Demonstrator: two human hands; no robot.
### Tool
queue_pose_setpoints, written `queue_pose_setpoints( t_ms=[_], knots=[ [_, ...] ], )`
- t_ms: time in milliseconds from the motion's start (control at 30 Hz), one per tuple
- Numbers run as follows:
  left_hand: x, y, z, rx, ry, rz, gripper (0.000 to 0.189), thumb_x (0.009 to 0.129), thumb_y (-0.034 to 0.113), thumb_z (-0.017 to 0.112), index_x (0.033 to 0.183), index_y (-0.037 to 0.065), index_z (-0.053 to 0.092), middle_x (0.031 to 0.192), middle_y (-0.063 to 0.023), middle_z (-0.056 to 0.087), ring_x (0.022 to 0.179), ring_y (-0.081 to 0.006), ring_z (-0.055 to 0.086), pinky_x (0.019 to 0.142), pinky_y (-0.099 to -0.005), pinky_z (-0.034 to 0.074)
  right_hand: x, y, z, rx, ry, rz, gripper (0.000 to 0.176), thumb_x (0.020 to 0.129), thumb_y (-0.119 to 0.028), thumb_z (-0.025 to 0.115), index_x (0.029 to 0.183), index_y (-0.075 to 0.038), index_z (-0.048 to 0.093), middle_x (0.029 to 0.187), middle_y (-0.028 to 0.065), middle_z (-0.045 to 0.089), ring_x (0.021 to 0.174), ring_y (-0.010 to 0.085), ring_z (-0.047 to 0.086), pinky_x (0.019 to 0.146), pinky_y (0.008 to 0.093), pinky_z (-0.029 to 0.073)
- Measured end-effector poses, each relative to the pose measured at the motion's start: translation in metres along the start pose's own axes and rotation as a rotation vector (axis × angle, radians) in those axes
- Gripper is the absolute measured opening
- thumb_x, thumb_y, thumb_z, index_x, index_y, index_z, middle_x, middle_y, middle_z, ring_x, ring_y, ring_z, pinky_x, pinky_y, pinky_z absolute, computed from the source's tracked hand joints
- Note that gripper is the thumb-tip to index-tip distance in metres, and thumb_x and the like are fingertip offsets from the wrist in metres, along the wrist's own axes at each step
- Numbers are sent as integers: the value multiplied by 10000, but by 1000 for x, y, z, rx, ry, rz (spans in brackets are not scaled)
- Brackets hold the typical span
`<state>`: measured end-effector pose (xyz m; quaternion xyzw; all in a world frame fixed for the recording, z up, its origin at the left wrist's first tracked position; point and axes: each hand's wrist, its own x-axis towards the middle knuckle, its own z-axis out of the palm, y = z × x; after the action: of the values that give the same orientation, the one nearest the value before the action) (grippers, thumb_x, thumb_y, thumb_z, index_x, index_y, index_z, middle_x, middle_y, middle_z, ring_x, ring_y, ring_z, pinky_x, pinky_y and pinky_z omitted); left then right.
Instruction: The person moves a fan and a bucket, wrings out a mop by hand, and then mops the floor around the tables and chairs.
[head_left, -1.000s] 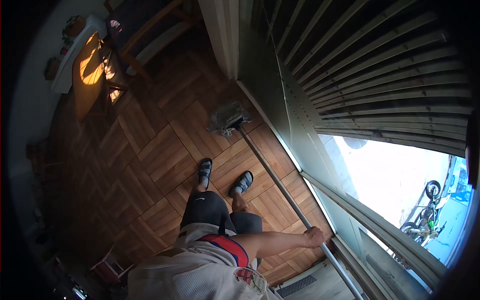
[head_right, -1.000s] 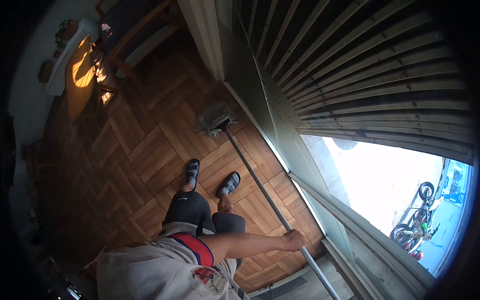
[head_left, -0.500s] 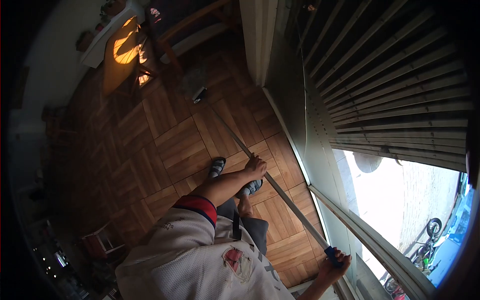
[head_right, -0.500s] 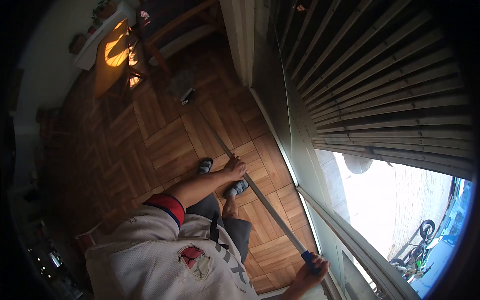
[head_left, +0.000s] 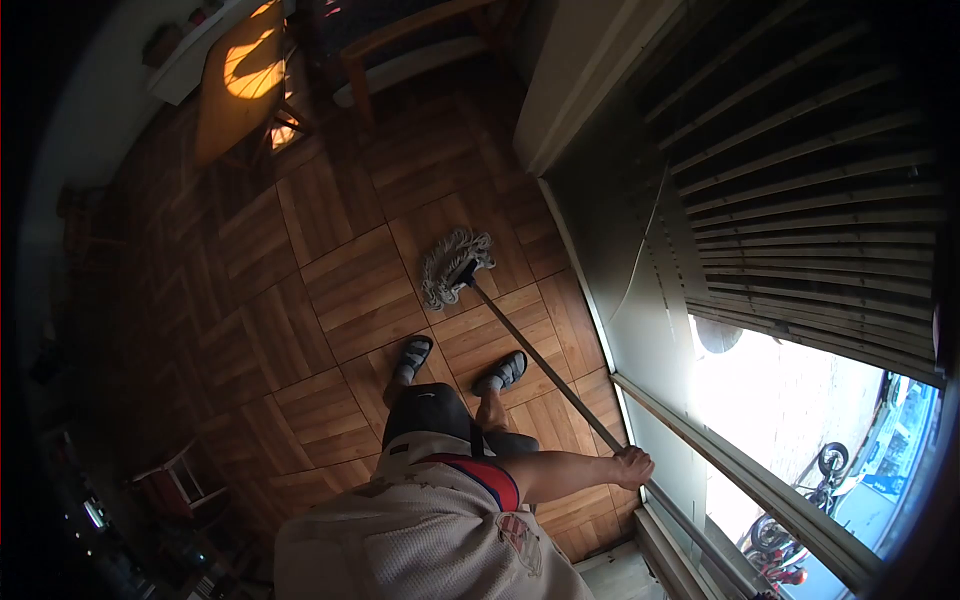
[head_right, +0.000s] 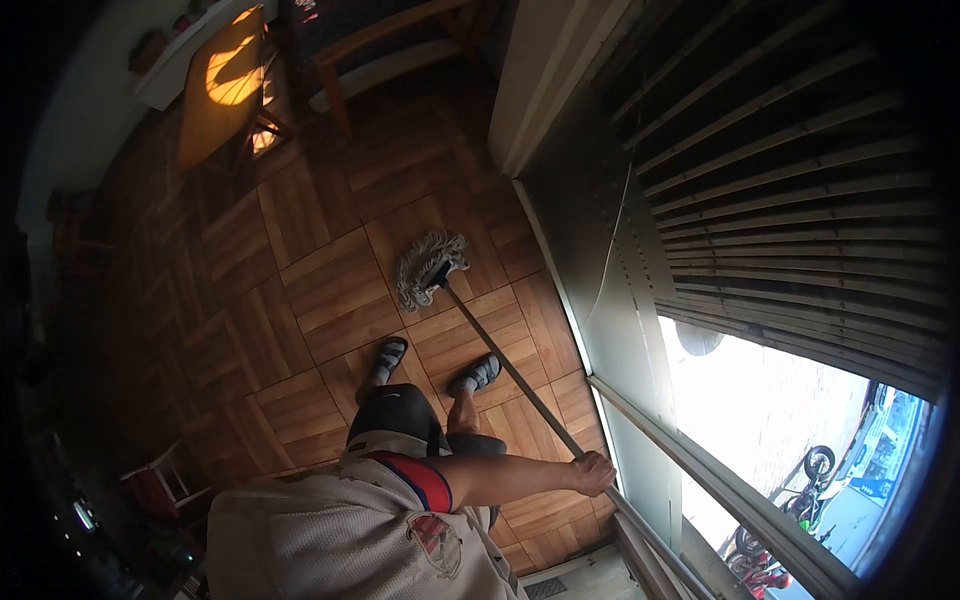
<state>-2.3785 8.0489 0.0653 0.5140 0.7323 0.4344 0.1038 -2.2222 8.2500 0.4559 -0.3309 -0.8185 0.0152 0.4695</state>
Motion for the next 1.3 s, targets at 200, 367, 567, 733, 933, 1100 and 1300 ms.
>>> queue_pose_setpoints(
  t_ms=[200, 367, 567, 733, 933, 1100, 1300],
  knots=[
    [-154, -204, -207, 145, -93, -591, 182, 697, 211, 574, 649, 38, 605, 618, -184, 590, 629, -343, 597, 683, -483, 436, -153, -137, 159, 1250, -438, 905, 285, 869, -216, 442, 606, -140, 362, 545, -7, 361, 498, 141, 394, 465, 278, 348],
    [-375, -313, -403, 473, 30, -1096, 304, 648, 244, 721, 896, 108, 610, 1053, -140, 525, 1114, -339, 410, 850, -520, 370, -340, -406, 201, 1482, -793, 1086, 84, 841, -87, 476, 765, -69, 445, 732, 74, 526, 803, 208, 540, 953, 461, 354],
    [-424, -276, -404, 787, -145, -1080, 237, 671, 319, 623, 775, 114, 682, 842, -129, 595, 1026, -351, 463, 802, -593, 329, -362, -418, 164, 1422, -1030, 995, 116, 853, -67, 477, 746, -45, 438, 758, 106, 521, 851, 228, 535, 979, 476, 329],
    [-283, -149, -284, -32, -1, -571, 165, 616, 197, 611, 601, 33, 616, 629, -182, 599, 674, -349, 606, 619, -466, 458, -178, -283, 51, 949, -418, 892, 197, 898, -199, 433, 767, -52, 438, 639, 12, 417, 550, 120, 398, 651, 280, 441],
    [-205, -3, -232, -218, -101, -96, 281, 756, 240, 549, 700, -35, 560, 675, -233, 601, 636, -379, 608, 583, -447, 503, -62, -259, -72, 1169, -92, 485, 381, 821, -286, 459, 478, -179, 332, 419, -38, 276, 391, 92, 315, 401, 223, 310],
    [-249, -41, -247, -203, -302, -416, 268, 812, 268, 525, 704, 52, 641, 653, -188, 614, 628, -338, 623, 598, -452, 486, -134, -183, -45, 1147, -154, 769, 263, 869, -176, 488, 621, -138, 407, 545, -20, 373, 466, 81, 326, 500, 245, 324],
    [-430, -168, -290, 253, 216, -638, 347, 754, 328, 646, 549, 72, 533, 649, -140, 536, 652, -332, 519, 660, -442, 384, -349, -314, 69, 987, -9, 1356, 236, 862, -164, 486, 652, -111, 393, 533, 10, 401, 478, 148, 427, 485, 294, 390]
  ],
)
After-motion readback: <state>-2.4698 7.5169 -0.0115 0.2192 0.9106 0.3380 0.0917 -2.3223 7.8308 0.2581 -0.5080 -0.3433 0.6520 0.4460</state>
